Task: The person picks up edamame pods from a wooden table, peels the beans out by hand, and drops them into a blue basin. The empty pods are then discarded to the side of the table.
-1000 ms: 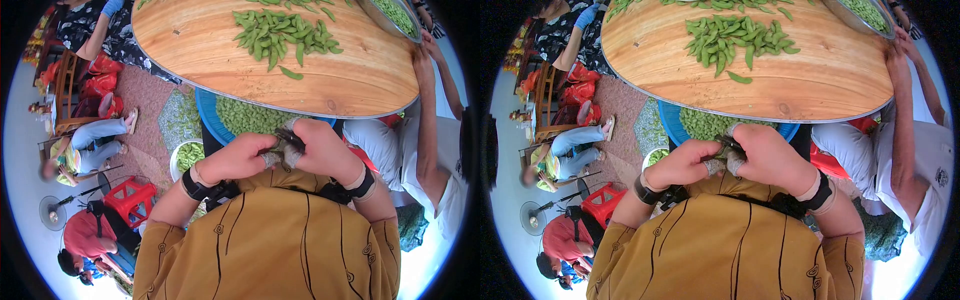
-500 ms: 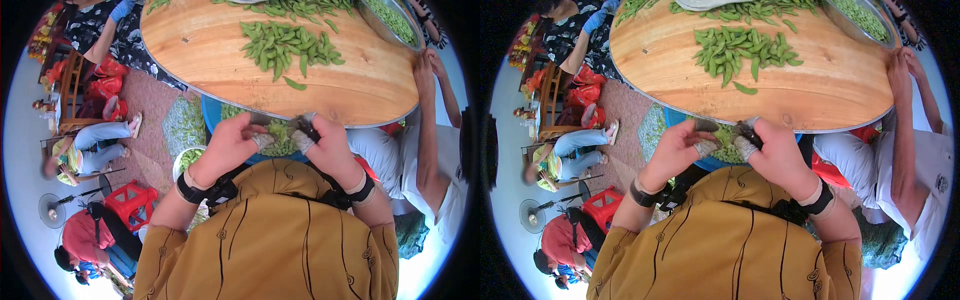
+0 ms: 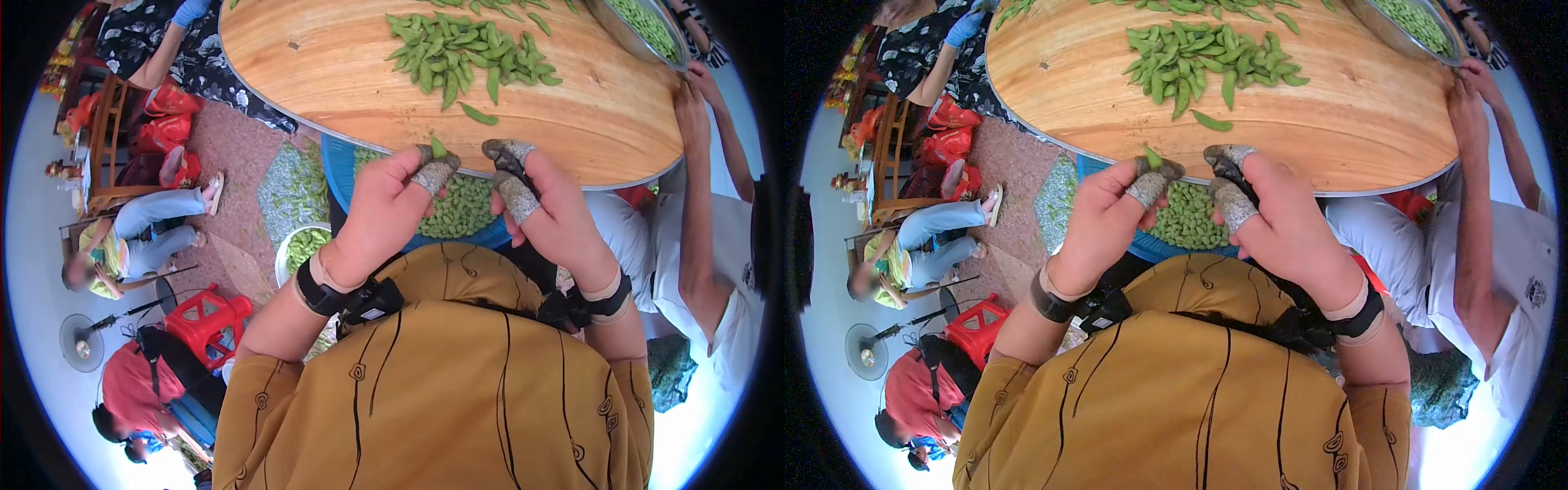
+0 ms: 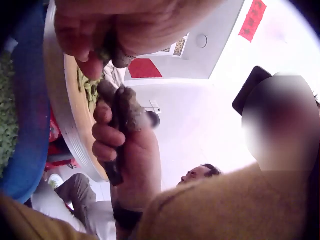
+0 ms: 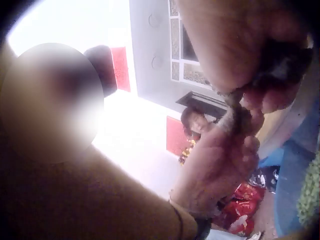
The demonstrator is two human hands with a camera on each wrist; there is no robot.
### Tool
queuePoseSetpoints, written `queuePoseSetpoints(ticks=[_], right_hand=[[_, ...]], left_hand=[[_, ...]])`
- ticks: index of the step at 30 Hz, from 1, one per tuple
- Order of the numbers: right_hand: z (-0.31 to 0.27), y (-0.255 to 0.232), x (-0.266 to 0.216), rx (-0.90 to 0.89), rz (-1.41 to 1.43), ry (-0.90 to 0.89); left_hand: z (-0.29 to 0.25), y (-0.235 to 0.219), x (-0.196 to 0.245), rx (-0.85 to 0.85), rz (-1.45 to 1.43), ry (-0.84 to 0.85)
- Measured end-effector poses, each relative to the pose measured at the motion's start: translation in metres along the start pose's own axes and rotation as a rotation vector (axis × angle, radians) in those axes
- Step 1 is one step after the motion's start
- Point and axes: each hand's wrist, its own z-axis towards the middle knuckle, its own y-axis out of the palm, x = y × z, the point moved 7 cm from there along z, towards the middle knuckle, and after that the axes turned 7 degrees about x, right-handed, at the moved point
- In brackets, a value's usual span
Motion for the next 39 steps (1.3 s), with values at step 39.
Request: queuePoseSetpoints(ticks=[39], right_hand=[[0.001, 0.028, 0.008, -0.069, -0.270, -0.302]], left_hand=[[-0.018, 0.008, -0.052, -0.427, -0.679, -0.477]])
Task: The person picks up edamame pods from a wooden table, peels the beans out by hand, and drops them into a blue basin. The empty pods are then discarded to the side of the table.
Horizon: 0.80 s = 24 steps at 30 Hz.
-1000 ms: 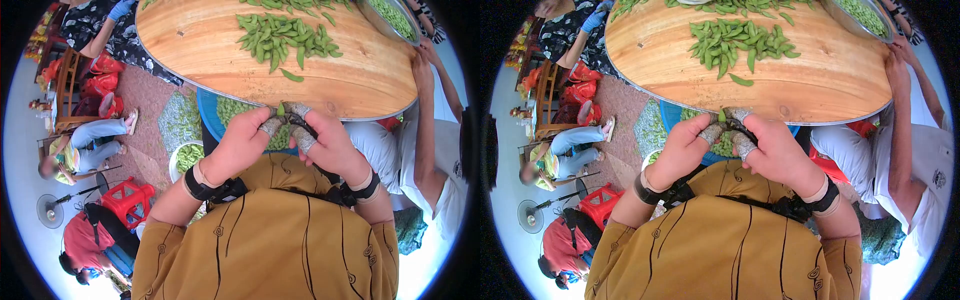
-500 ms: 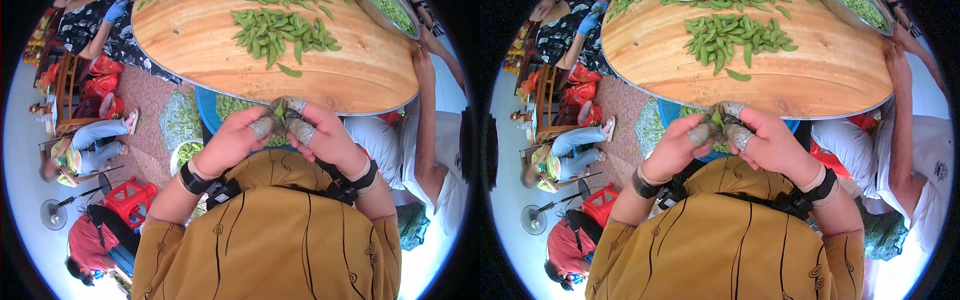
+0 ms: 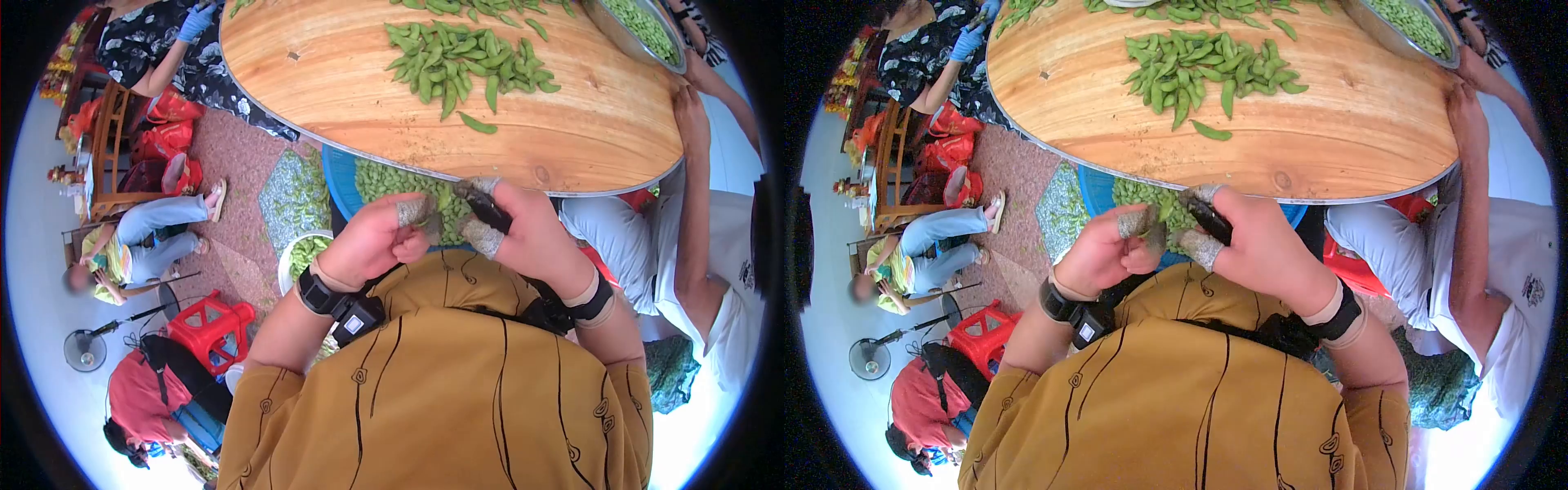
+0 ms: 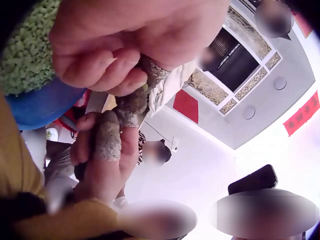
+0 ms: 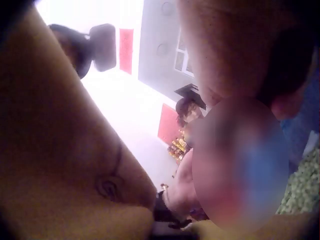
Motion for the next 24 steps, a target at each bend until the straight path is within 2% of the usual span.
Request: queuePoseSetpoints(ticks=[2, 3, 5, 6, 9, 11, 12, 13, 15, 18, 20, 21, 23, 24], right_hand=[[0.004, -0.001, 0.006, 0.085, 0.199, 0.016], [0.005, -0.005, 0.000, 0.090, 0.196, 0.013], [0.002, 0.007, 0.005, -0.150, 0.441, 0.400], [0.003, 0.006, 0.005, -0.146, 0.436, 0.396], [0.005, 0.012, 0.000, -0.237, 0.498, 0.334], [0.012, 0.004, -0.017, -0.132, 0.174, -0.055], [0.012, 0.005, -0.022, -0.107, -0.066, -0.138], [0.012, 0.008, -0.022, -0.105, -0.069, -0.138], [0.009, 0.009, -0.031, 0.025, -0.287, -0.277], [0.005, 0.014, -0.036, 0.009, -0.334, -0.291], [0.004, 0.015, -0.035, -0.016, -0.358, -0.304], [0.003, 0.017, -0.030, -0.081, -0.379, -0.283], [0.006, 0.017, -0.025, -0.147, -0.400, -0.266], [0.009, 0.009, -0.032, -0.070, -0.287, -0.327]], left_hand=[[-0.002, 0.003, -0.003, 0.002, -0.013, -0.041], [-0.003, 0.004, -0.006, 0.006, -0.029, -0.084], [-0.003, 0.003, -0.010, -0.070, -0.080, -0.088], [-0.003, 0.005, -0.011, -0.141, -0.133, -0.094], [-0.005, 0.006, -0.017, -0.204, -0.168, -0.148], [-0.004, 0.007, -0.018, -0.201, -0.163, -0.136], [-0.002, 0.003, -0.018, -0.057, -0.094, -0.128], [-0.002, -0.001, -0.016, 0.087, -0.025, -0.121], [-0.003, 0.007, -0.009, 0.056, 0.008, -0.104], [-0.007, 0.006, -0.002, 0.057, 0.088, -0.068], [-0.016, -0.009, 0.001, 0.056, 0.355, -0.025], [-0.023, -0.014, 0.004, 0.055, 0.354, -0.024], [-0.043, -0.035, 0.028, 0.269, 1.038, 0.209], [-0.053, -0.054, 0.028, 0.335, 1.328, 0.253]])
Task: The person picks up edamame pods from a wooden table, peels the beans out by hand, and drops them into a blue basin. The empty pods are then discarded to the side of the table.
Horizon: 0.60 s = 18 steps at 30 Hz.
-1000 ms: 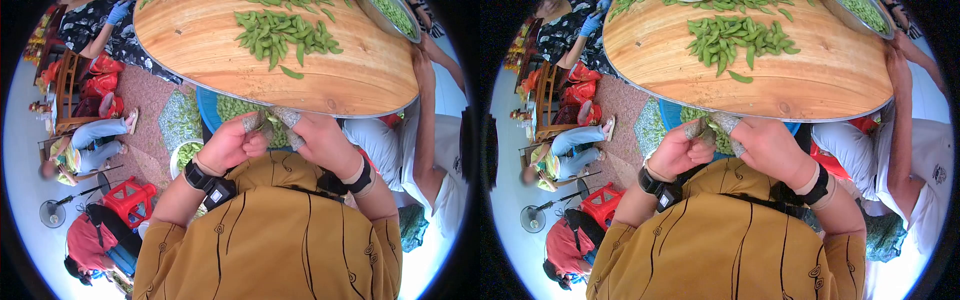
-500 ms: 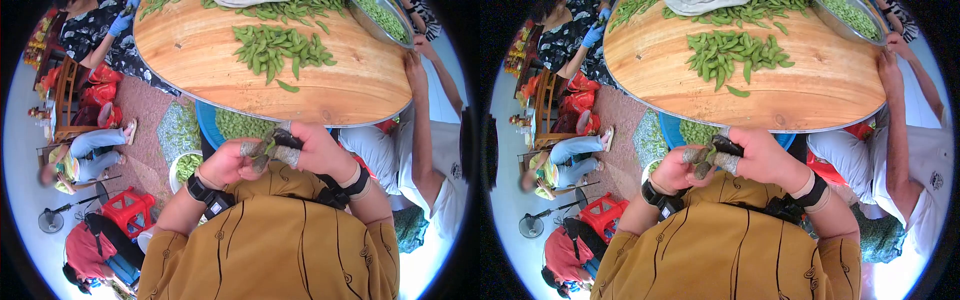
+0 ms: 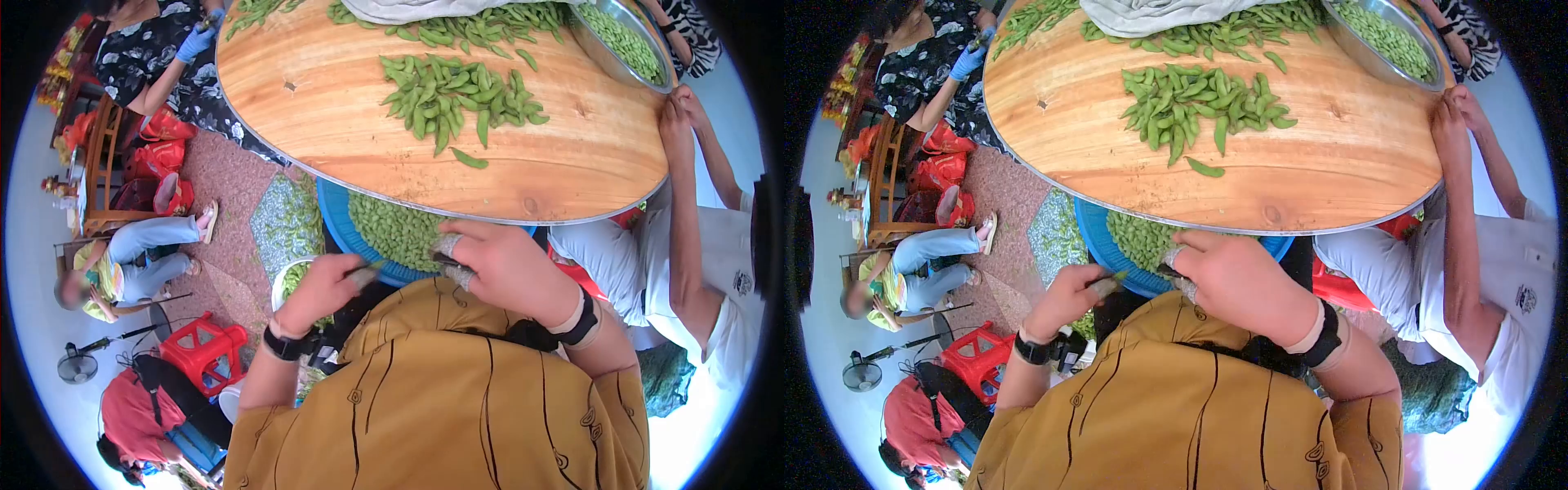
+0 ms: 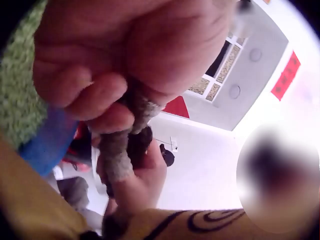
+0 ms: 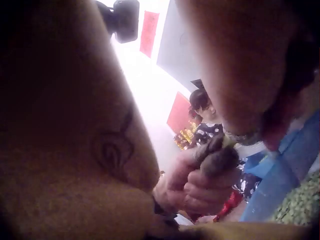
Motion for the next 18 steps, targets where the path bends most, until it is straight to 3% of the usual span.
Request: queuePoseSetpoints(ticks=[1, 2, 4, 5, 7, 9, 11, 15, 16, 18], right_hand=[[0.003, -0.010, -0.002, 0.102, 0.097, -0.050], [0.008, -0.014, 0.000, 0.103, 0.097, -0.052], [0.016, -0.041, 0.015, 0.357, -0.108, 0.097], [0.019, -0.042, 0.021, 0.359, -0.107, 0.093], [0.022, -0.044, 0.041, 0.328, -0.384, 0.221], [0.023, -0.043, 0.042, 0.309, -0.382, 0.221], [0.022, -0.041, 0.029, 0.338, -0.298, 0.073], [0.012, -0.040, 0.008, 0.242, -0.166, 0.016], [0.010, -0.042, 0.000, 0.204, -0.131, -0.022], [0.005, -0.042, -0.006, 0.166, -0.098, -0.060]], left_hand=[[-0.008, -0.004, -0.025, 0.060, 0.291, 0.050], [-0.019, -0.003, -0.047, 0.062, 0.292, 0.051], [-0.039, -0.018, -0.087, 0.185, 0.820, -0.222], [-0.040, -0.019, -0.086, 0.188, 0.821, -0.222], [-0.038, -0.029, -0.051, 0.244, 0.727, -0.212], [-0.024, -0.031, -0.018, 0.286, 0.611, -0.127], [-0.010, -0.029, 0.031, 0.394, 0.153, 0.152], [0.012, -0.032, 0.123, 0.540, 0.035, 0.510], [0.023, -0.031, 0.121, 0.542, 0.031, 0.507], [0.039, -0.006, 0.125, 0.239, 0.083, 0.717]])
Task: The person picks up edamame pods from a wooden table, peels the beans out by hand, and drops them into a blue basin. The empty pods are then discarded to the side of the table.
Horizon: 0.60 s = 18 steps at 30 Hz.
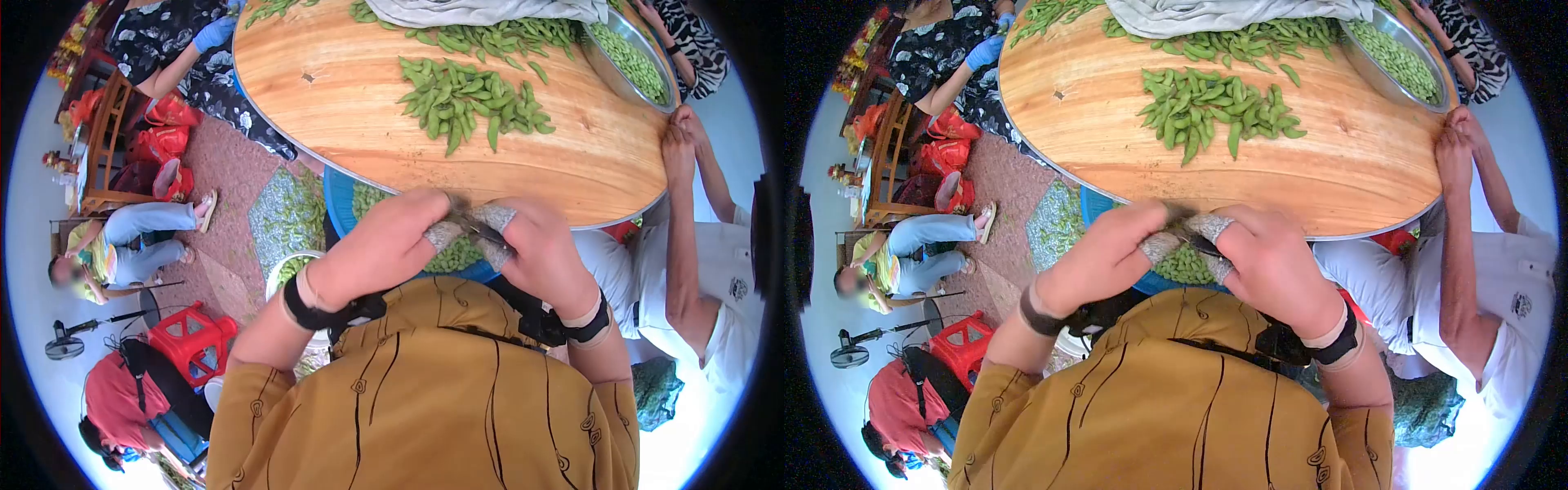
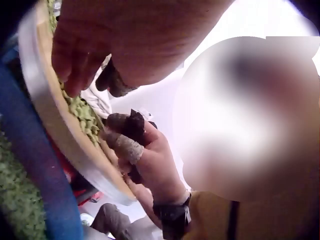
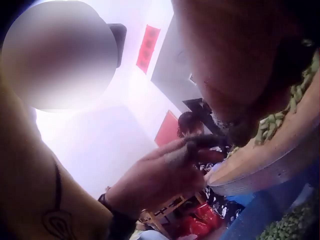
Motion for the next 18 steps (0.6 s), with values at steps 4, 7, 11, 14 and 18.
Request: queuePoseSetpoints(ticks=[4, 7, 11, 14, 18], right_hand=[[-0.010, -0.007, 0.012, 0.125, 0.147, 0.206], [-0.023, 0.006, 0.035, 0.061, 0.256, 0.416], [-0.023, 0.026, 0.025, -0.160, 0.672, 0.691], [-0.023, 0.032, 0.026, -0.138, 0.723, 0.655], [-0.025, 0.030, 0.029, -0.154, 0.729, 0.709]], left_hand=[[-0.008, 0.023, -0.018, -0.351, -0.459, -0.476], [-0.023, 0.026, -0.028, -0.200, -0.776, -0.813], [-0.026, 0.028, -0.028, -0.045, -0.813, -0.747], [-0.028, 0.031, -0.031, -0.034, -0.736, -0.741], [-0.027, 0.028, -0.032, -0.034, -0.426, -0.604]])
